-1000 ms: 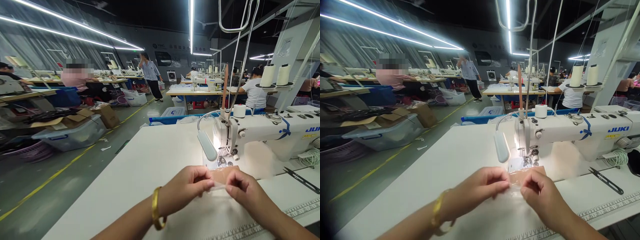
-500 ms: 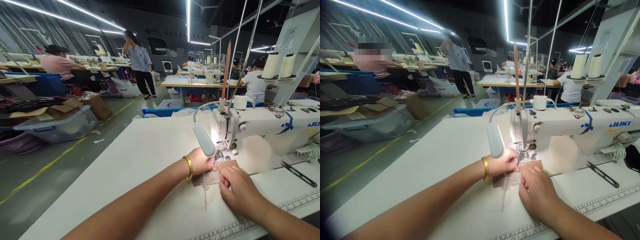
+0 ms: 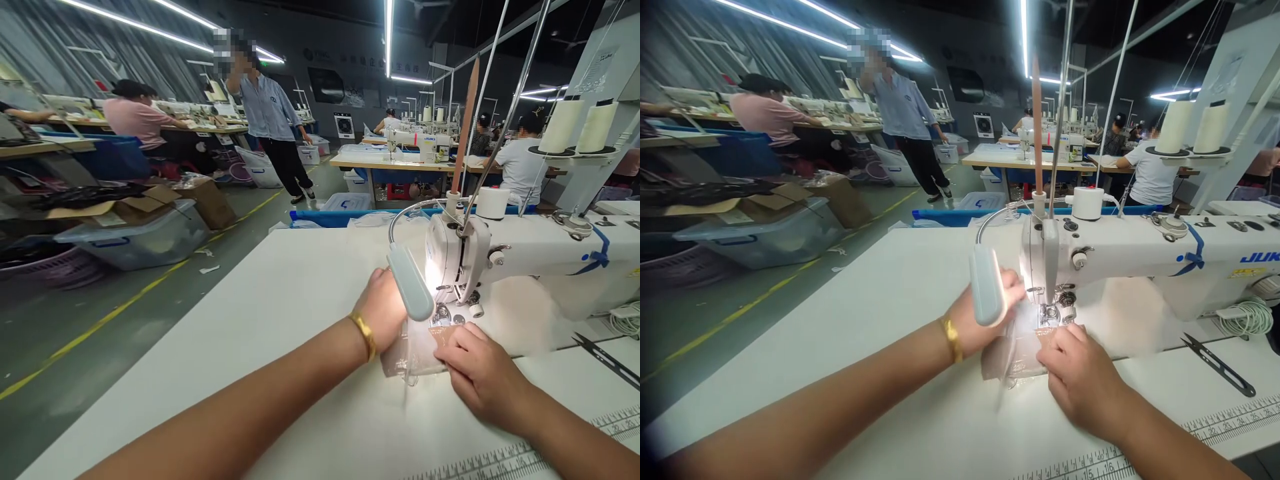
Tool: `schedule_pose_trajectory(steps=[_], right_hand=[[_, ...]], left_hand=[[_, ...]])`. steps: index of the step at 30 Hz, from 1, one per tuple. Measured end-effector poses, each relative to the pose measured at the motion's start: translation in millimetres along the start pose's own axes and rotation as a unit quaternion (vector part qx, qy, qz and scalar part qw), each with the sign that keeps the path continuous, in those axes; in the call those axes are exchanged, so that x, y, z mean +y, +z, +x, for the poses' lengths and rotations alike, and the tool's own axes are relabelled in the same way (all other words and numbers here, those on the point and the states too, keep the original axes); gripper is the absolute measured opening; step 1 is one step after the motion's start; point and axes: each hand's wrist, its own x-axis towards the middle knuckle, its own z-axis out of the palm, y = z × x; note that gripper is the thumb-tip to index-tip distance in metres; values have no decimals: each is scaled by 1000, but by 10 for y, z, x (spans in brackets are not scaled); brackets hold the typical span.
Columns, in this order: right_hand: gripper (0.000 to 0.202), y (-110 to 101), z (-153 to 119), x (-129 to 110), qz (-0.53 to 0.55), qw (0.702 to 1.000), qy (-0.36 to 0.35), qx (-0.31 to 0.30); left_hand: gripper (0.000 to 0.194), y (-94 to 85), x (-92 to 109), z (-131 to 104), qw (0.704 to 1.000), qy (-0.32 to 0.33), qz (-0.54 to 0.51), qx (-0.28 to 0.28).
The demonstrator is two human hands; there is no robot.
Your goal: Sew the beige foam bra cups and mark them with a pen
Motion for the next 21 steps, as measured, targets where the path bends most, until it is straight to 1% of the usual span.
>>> schedule_pose_trajectory(steps=[1,2,3,5,6,9,10,13,18,21], right_hand=[[31,1,-1,-6,-3,1000,-2,3],[30,-2,-1,-10,-6,1000,-4,4],[29,-5,0,-12,-11,1000,-7,5],[25,-9,0,-11,-22,1000,-11,2],[25,-9,-3,-8,-27,1000,-13,2],[27,-7,-20,3,-34,999,-21,2],[30,-8,-28,5,-34,999,-26,3],[36,-17,-46,5,-32,999,-39,2],[52,-39,-50,-3,-20,999,-49,-6],[50,-43,-45,-5,-18,999,-49,-7]], left_hand=[[16,34,10,-65,998,26,26,49],[17,83,23,-135,994,59,45,83],[19,142,35,-207,990,93,55,96],[20,260,51,-335,986,137,52,81],[18,308,51,-385,986,145,46,71],[9,377,23,-463,990,134,18,47],[9,379,9,-469,991,130,12,39],[15,367,-27,-459,992,127,5,21],[25,377,-40,-456,993,119,11,7],[25,385,-40,-478,994,108,27,-3]])
